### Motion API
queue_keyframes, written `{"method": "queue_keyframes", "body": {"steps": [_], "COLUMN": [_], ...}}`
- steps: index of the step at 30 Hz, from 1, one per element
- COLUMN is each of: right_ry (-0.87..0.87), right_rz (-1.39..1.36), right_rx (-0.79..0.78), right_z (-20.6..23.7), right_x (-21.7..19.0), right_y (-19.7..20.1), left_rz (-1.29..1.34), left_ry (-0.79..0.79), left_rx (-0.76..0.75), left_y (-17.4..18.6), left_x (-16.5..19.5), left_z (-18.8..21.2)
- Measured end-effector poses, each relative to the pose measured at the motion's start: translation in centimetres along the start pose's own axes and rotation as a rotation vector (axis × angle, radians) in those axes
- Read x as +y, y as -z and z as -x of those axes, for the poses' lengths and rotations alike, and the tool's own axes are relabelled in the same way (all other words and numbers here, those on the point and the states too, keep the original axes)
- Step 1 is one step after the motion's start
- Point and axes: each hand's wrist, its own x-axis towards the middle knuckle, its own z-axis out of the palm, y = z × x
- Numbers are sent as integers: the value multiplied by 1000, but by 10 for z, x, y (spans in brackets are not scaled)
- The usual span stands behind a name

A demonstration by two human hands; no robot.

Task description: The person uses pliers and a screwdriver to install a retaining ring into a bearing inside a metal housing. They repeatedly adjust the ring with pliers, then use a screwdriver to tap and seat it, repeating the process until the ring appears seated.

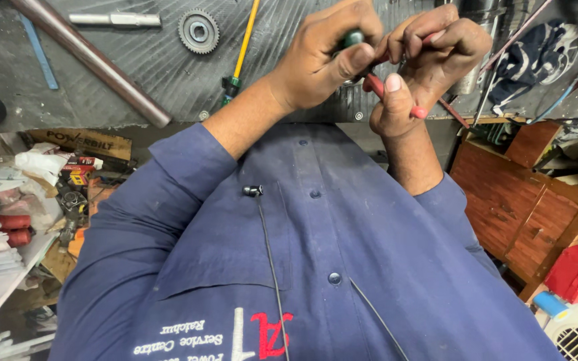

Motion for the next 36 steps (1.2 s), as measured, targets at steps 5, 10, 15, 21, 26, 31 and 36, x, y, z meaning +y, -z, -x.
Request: {"method": "queue_keyframes", "body": {"steps": [5,10,15,21,26,31,36], "right_ry": [-16,-29,-13,-6,-9,-29,-8], "right_rz": [2,27,60,54,37,37,55], "right_rx": [18,10,4,11,14,14,-8], "right_z": [2,0,-1,1,1,2,-1], "right_x": [-2,-4,-4,-2,-3,-4,-3], "right_y": [1,-1,-1,-1,-2,-1,-1], "left_rz": [13,231,198,336,376,353,202], "left_ry": [44,238,250,325,284,260,230], "left_rx": [27,-2,-74,-20,60,99,213], "left_y": [-3,-2,-6,-14,-21,-27,-36], "left_x": [-1,1,-4,-15,-19,-20,-13], "left_z": [-3,-4,-13,-20,-23,-26,-30]}}
